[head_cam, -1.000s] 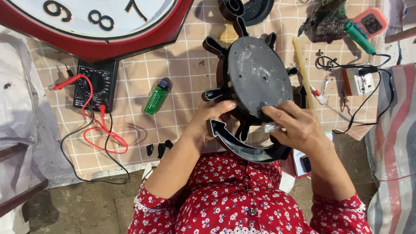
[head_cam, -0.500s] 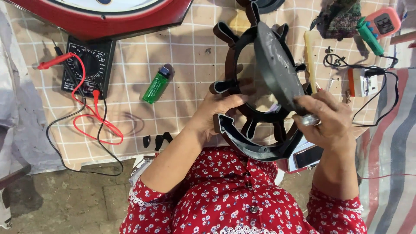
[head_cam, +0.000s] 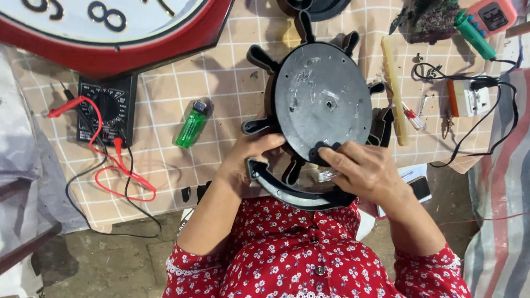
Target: The person assembles a ship's wheel-shaped clock by attaching the clock face to the wheel frame. They use a screwdriver to tighten screws on the back of the clock face, securing it to the frame. The person repeatedly flips the clock to check alignment and continues tightening screws until the assembly is complete.
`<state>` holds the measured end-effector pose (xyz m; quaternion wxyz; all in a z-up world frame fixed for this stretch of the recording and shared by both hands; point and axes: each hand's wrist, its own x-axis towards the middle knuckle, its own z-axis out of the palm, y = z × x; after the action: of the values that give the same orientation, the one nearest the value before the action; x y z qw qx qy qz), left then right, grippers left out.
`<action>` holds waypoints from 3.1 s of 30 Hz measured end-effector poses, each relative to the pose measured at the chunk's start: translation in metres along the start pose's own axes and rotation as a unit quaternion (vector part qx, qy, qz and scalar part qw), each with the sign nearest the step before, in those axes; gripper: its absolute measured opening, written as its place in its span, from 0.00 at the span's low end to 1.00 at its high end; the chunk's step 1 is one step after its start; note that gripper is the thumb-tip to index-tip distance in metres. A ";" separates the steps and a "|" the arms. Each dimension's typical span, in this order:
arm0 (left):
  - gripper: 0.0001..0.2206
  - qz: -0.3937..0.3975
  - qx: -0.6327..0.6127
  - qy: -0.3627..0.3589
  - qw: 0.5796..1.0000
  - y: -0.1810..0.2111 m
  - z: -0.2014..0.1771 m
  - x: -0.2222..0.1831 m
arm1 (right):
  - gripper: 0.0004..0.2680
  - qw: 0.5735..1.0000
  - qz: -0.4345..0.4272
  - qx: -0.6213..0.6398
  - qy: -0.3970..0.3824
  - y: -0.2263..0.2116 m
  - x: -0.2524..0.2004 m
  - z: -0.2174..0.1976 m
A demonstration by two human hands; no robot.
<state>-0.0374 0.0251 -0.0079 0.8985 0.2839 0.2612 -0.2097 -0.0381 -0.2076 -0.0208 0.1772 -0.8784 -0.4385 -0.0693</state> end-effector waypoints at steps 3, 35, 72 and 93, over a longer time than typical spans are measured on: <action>0.10 0.001 -0.041 -0.011 0.999 0.014 0.018 -0.006 | 0.11 1.000 -0.005 -0.006 0.009 -0.004 0.007 0.000; 0.14 0.055 -0.164 -0.128 0.977 -0.022 -0.033 0.008 | 0.14 0.997 0.025 0.050 -0.052 -0.015 0.014 0.011; 0.25 -0.119 0.054 -0.082 0.988 -0.051 -0.110 0.071 | 0.05 0.998 0.004 0.034 0.044 0.006 0.022 -0.021; 0.38 0.136 -0.201 -0.212 0.947 -0.056 -0.070 0.017 | 0.03 0.996 -0.037 0.063 0.052 0.024 0.013 -0.004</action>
<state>-0.0777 0.0224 -0.0894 0.9914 0.0797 0.0606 -0.0838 -0.0113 -0.2125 -0.0194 0.2519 -0.8439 -0.4645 -0.0934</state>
